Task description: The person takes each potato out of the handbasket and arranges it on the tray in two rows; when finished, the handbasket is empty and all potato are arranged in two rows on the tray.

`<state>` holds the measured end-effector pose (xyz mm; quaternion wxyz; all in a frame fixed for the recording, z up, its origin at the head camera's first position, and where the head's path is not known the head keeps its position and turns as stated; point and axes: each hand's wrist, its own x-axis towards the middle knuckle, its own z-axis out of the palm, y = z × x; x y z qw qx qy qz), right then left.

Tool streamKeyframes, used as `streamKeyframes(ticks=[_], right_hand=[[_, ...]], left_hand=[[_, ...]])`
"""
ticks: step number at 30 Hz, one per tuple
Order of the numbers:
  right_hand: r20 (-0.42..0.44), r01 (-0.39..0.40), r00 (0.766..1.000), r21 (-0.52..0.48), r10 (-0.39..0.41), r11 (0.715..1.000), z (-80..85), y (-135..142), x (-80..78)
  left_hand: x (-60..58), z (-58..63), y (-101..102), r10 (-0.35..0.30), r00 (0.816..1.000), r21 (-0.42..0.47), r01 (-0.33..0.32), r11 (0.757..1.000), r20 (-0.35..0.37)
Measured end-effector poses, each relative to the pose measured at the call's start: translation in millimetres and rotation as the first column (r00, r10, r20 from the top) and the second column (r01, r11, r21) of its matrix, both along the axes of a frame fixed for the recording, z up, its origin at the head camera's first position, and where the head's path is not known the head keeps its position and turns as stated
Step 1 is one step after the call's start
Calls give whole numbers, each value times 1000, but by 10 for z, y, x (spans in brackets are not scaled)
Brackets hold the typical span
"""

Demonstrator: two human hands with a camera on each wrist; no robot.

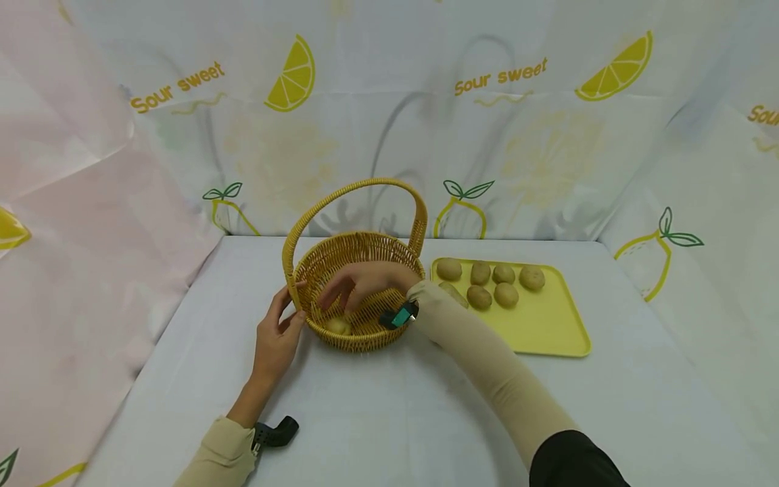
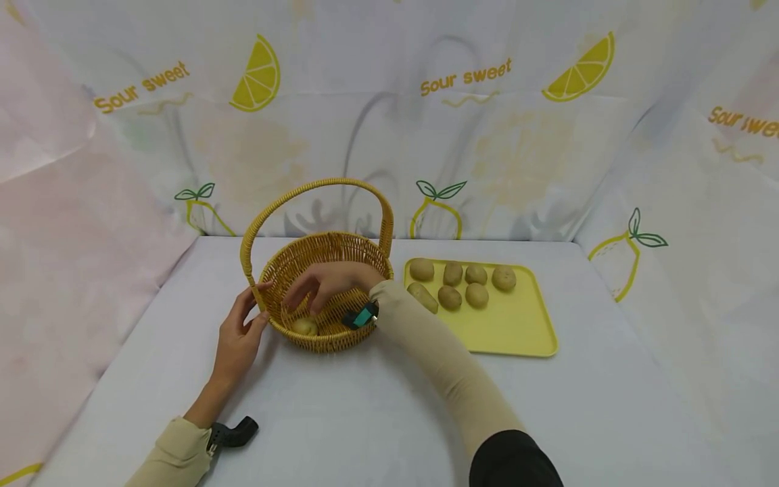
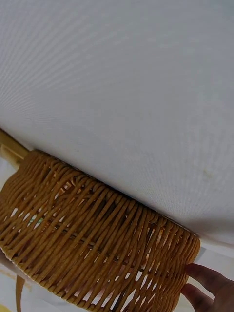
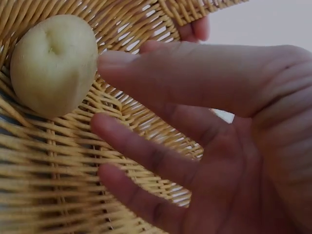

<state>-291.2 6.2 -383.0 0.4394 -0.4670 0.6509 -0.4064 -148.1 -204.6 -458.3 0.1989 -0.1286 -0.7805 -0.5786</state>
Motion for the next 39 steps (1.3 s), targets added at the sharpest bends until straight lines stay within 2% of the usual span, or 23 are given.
streamKeyframes(ticks=[4,7,14,17,29,34,39], right_hand=[[18,-24,1000,41,23,999,-29,-36,-5],[10,-40,999,52,39,998,-53,-48,-15],[-57,-120,991,51,123,991,-160,-55,-54],[-91,-133,986,54,138,990,-209,-42,-57],[-128,-90,987,53,96,995,-249,-15,-33],[-183,-8,983,51,17,999,-234,1,-28],[-212,57,975,-19,-60,998,-216,11,-21]], left_hand=[[0,-6,7,1,1000,-5,-1,1000,-4],[17,32,26,2,1000,-5,-2,1000,-12],[140,286,102,-7,1000,0,7,1000,-7],[166,337,119,-8,1000,-15,8,1000,-5],[160,337,114,-10,1000,-12,10,1000,-17],[165,345,113,-7,1000,-11,7,1000,-6],[164,342,118,-11,1000,0,11,1000,-7]])
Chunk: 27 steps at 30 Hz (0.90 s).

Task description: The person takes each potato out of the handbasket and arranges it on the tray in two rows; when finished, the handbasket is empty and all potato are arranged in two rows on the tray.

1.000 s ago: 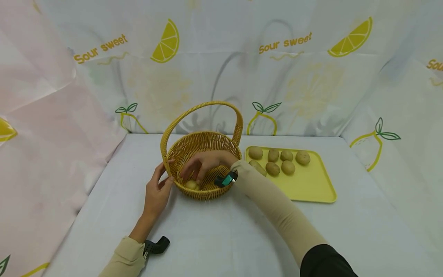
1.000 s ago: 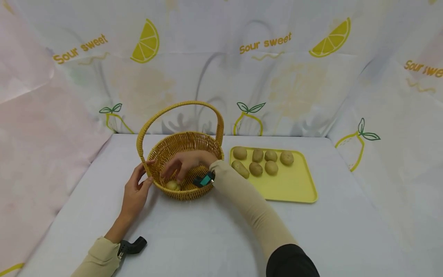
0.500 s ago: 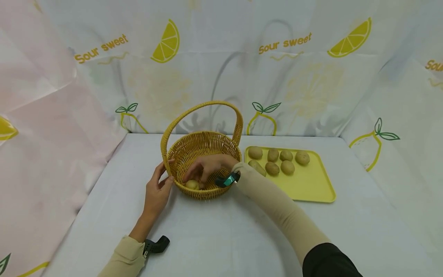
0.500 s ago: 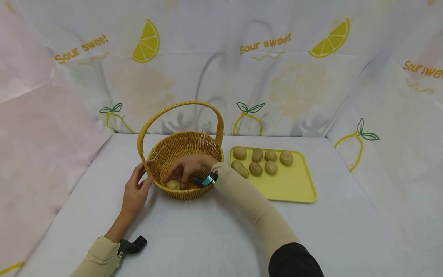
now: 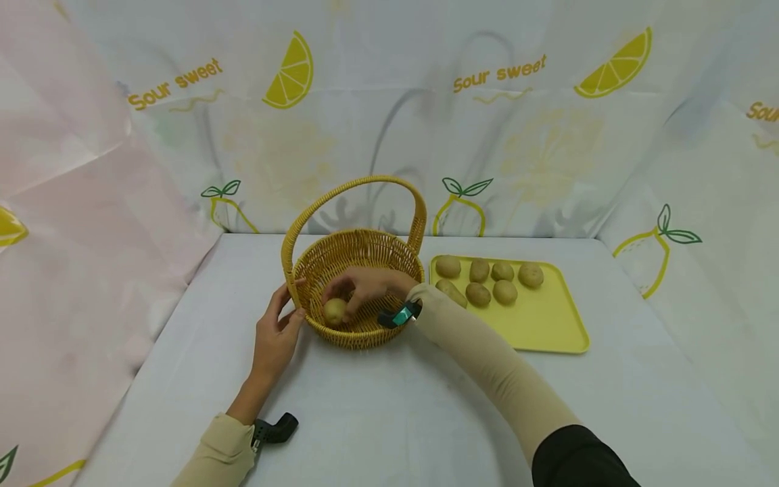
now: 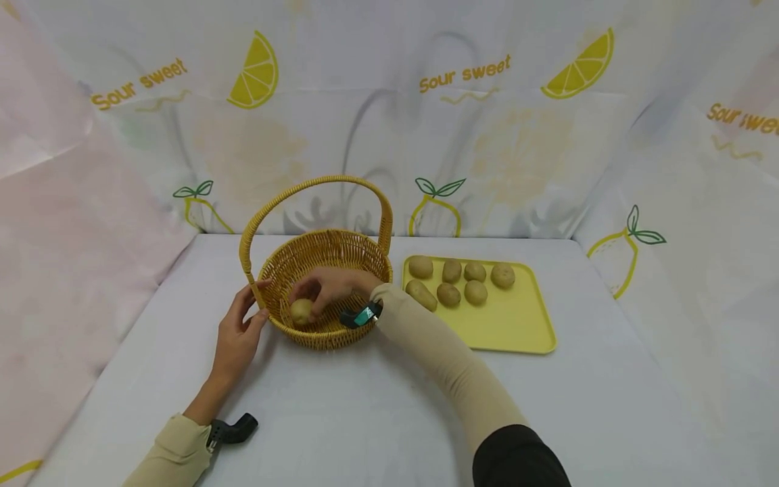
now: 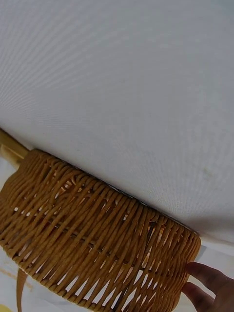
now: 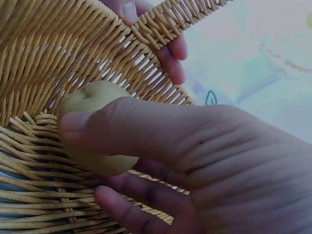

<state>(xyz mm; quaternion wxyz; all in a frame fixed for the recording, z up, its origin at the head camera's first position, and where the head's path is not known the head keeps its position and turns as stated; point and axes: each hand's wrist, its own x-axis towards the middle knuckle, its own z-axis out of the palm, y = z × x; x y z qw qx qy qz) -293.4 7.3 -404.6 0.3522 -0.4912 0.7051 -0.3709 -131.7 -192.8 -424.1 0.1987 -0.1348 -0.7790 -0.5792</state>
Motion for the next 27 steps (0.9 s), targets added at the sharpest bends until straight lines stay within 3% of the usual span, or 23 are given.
streamKeyframes(ticks=[10,19,27], right_hand=[[-52,44,997,-94,-49,995,37,31,-13],[-10,117,993,-135,-120,984,59,66,23],[3,221,975,-173,-223,960,86,114,62]], left_hand=[[-11,-21,-10,-20,1000,21,20,1000,-15],[-6,-16,-6,-12,1000,5,12,1000,3],[-4,-6,-2,-7,1000,5,7,1000,2]])
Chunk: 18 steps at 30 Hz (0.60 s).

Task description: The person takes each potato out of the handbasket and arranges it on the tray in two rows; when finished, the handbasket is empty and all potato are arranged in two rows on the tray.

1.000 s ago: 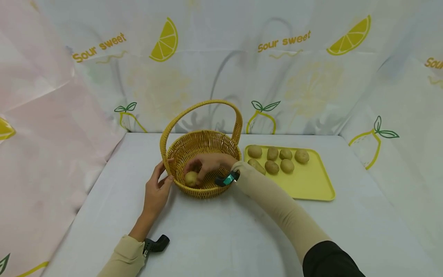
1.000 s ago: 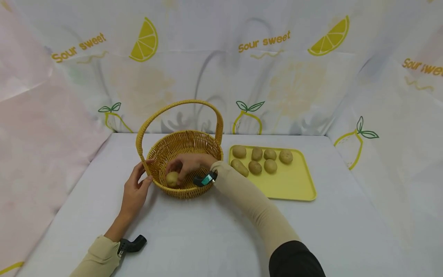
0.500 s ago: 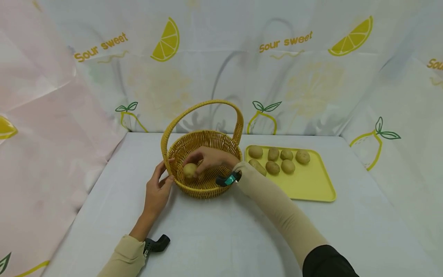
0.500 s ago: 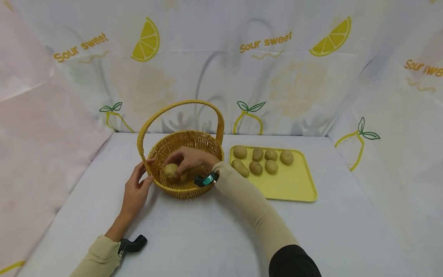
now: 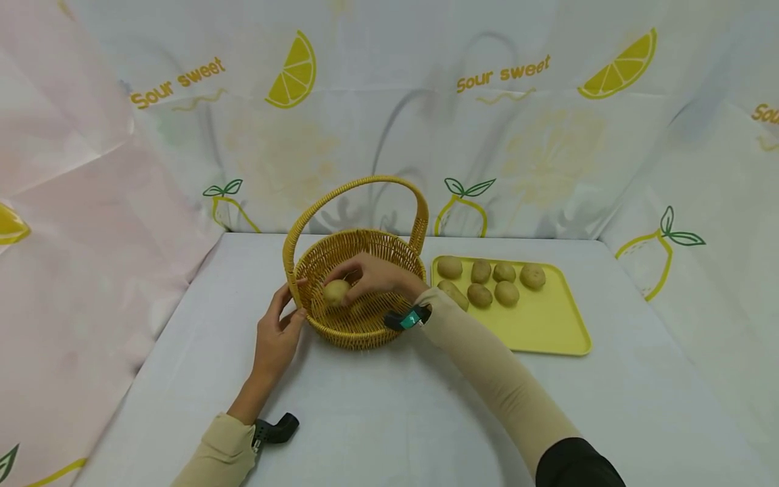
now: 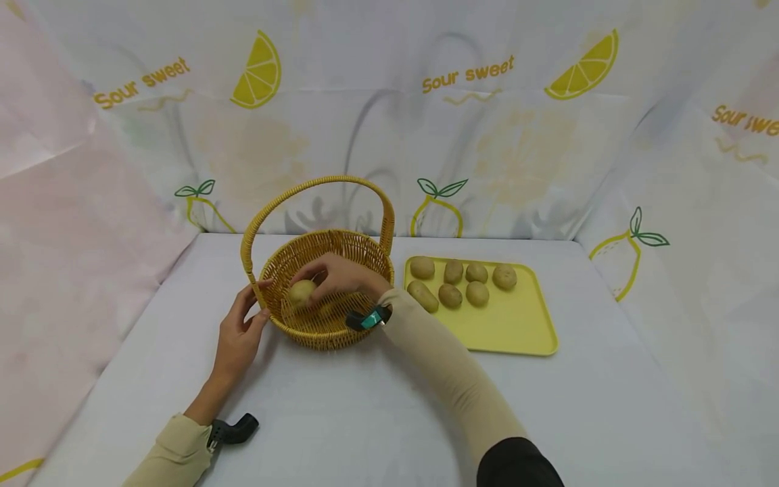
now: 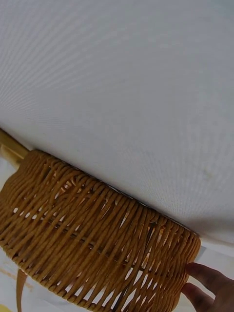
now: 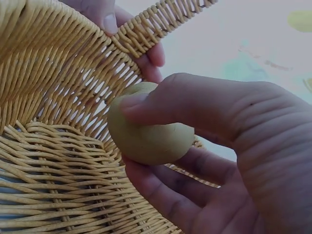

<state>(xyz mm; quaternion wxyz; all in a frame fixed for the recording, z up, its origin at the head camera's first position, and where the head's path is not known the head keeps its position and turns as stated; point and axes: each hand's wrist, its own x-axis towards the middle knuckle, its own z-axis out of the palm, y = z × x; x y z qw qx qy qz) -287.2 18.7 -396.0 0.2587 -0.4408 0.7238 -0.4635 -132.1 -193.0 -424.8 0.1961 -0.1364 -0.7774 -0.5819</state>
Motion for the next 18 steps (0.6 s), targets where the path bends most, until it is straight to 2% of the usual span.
streamKeyframes(ticks=[11,18], right_hand=[[-42,101,994,-38,-103,994,39,110,55],[-52,125,990,-79,-129,989,72,163,112]], left_hand=[[-6,-14,-6,-9,1000,4,9,1000,-4],[-4,-7,-2,0,1000,-1,0,1000,-3]])
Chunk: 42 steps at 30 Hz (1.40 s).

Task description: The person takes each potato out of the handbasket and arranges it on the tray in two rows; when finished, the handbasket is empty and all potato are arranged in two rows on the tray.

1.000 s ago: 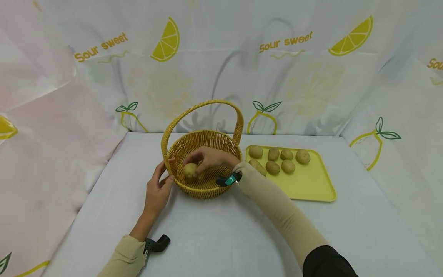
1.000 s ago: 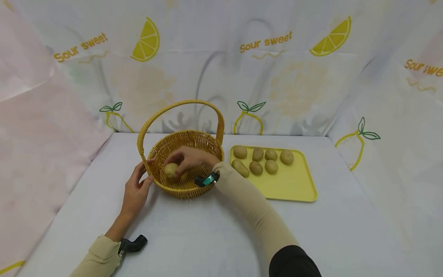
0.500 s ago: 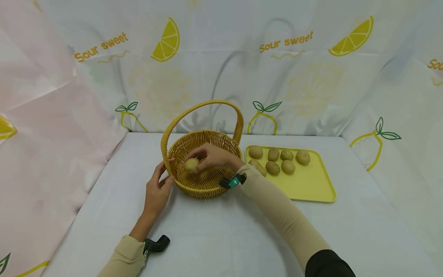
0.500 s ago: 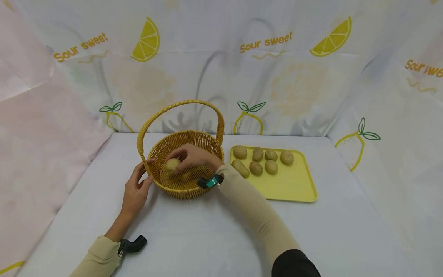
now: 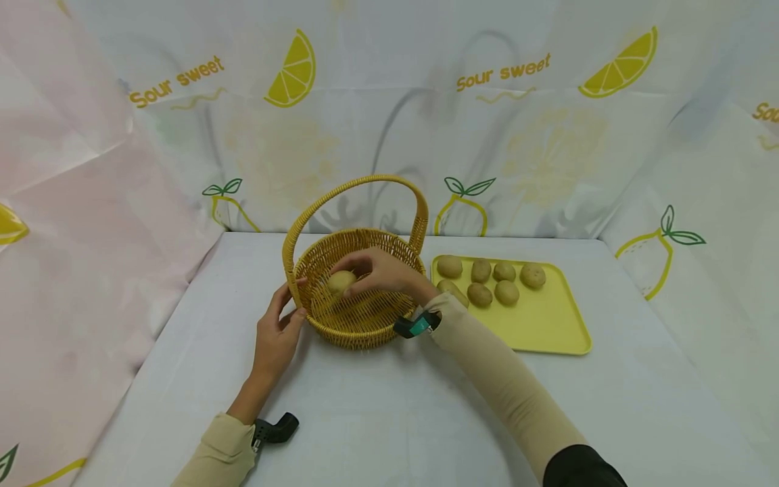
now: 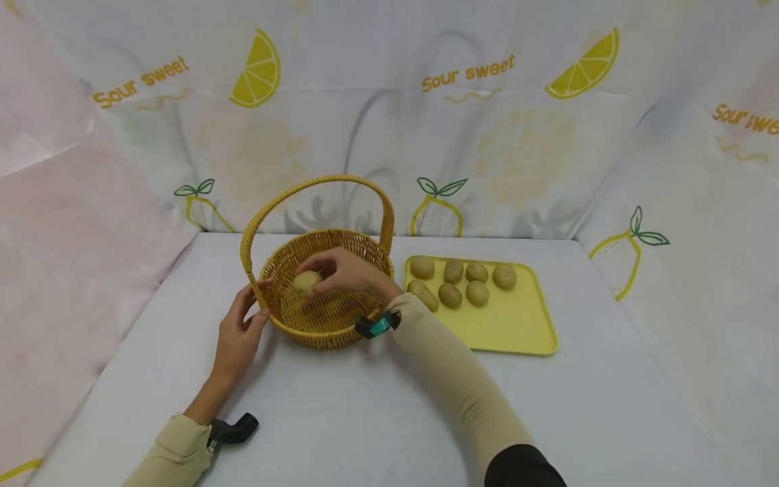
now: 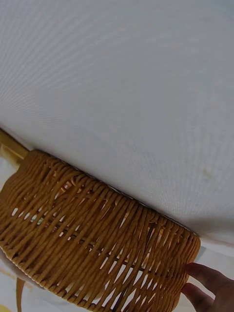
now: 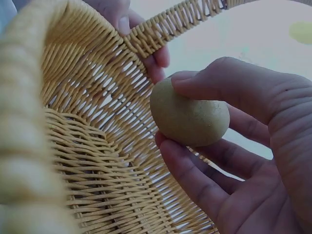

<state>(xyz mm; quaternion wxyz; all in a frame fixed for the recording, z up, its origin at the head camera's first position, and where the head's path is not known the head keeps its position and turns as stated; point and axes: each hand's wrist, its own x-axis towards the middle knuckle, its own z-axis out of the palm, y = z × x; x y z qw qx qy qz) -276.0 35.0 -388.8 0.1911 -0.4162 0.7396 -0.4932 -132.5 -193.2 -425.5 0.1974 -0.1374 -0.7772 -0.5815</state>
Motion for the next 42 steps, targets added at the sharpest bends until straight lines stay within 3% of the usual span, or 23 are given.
streamKeyframes(ticks=[23,42], right_hand=[[35,87,996,-104,-84,991,109,214,208],[65,185,982,-114,-179,976,158,449,388]], left_hand=[[-12,-15,-7,-8,1000,1,8,1000,-17],[1,4,1,-13,1000,16,13,1000,-12]])
